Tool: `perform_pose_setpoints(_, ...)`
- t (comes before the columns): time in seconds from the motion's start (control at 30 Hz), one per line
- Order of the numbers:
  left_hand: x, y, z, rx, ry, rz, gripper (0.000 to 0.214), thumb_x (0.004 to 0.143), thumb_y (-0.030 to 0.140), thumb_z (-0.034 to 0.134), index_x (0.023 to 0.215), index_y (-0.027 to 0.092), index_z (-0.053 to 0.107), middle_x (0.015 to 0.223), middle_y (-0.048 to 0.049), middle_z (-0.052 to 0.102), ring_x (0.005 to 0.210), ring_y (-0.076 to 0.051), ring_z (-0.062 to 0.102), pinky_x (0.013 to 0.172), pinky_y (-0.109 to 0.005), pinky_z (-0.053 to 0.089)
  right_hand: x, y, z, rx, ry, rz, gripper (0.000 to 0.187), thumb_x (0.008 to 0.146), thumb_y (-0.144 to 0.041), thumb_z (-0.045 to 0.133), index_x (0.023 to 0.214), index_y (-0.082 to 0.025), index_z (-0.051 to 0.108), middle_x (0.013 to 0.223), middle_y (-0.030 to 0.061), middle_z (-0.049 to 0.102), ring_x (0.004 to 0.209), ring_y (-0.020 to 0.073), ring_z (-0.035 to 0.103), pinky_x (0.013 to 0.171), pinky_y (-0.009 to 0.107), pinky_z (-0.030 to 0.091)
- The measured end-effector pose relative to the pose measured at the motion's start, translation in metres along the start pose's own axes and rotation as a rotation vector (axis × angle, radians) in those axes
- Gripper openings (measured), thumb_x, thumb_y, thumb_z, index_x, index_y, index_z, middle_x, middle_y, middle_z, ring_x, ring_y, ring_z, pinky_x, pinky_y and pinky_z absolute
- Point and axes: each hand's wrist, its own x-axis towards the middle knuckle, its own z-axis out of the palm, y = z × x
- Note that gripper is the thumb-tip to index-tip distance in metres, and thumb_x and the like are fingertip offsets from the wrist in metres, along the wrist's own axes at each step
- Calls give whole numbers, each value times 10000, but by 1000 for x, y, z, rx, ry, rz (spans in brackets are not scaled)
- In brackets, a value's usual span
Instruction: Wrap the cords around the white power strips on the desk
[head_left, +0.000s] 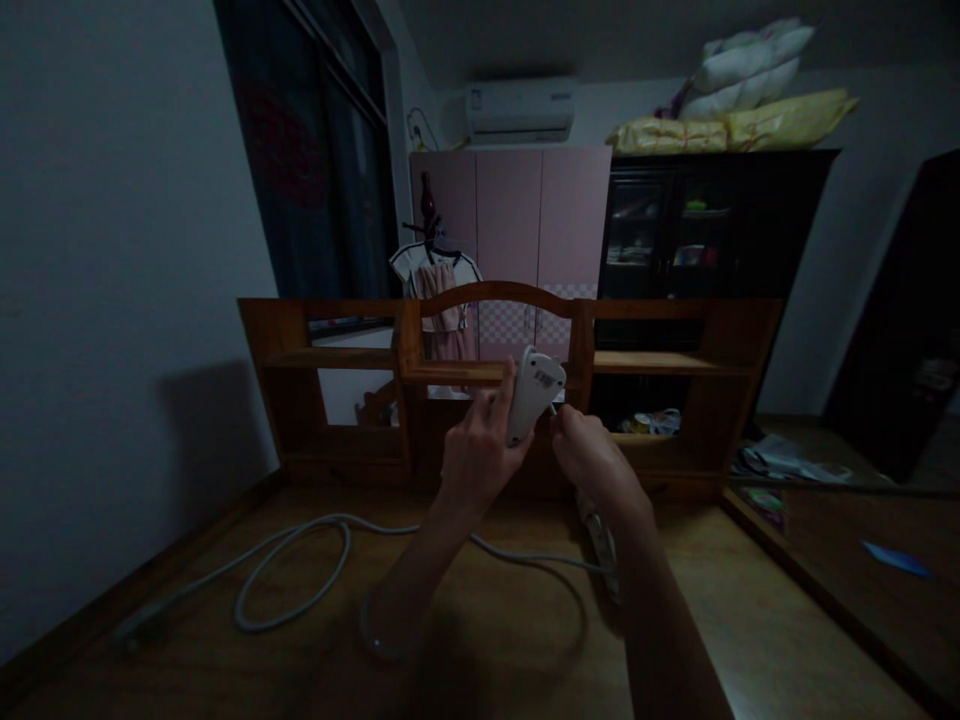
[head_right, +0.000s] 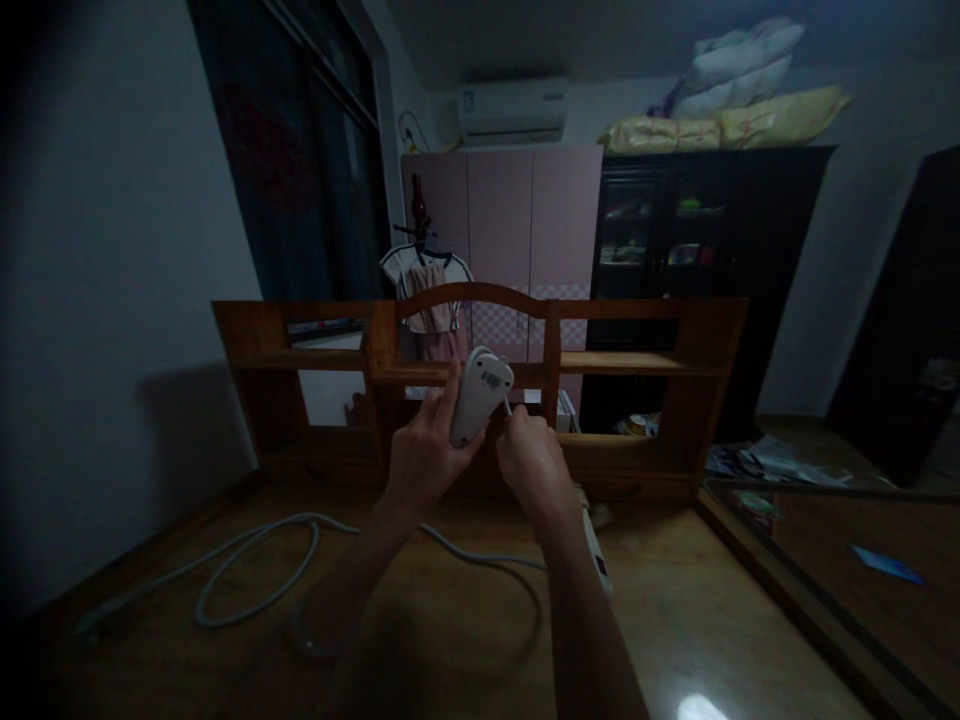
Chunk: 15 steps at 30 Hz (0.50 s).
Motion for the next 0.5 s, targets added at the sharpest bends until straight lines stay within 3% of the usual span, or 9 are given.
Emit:
perform_pose_setpoints(0.17,-2,4,0,-56,-20,62,856,872,399,615,1525,296,71,1095,-34,562,916,-185,619,756,-254,503,1,3,1,75,50,10,216,877,-112,407,950,-90,609,913,171,680,852,237,654,612,267,330)
perform_pose_setpoints(0.3,-1,6,0,-26,-48,49,797,898,379,578,1518,348,79,1058,-33,548,864,-182,623,695,-251,508,-2,3,-5,126,87,28,245,895,-122,398,931,-65,633,881,180,681,773,211,644,593,259,337)
perform_pose_setpoints(0.5,0,7,-2,-15,-86,33,804,915,390,546,1518,350,17,1054,-44,549,850,-195,615,653,-261,513,0,3,-6,138,12,20,290,891,-126,388,868,-79,673,839,173,694,716,201,646,563,252,342)
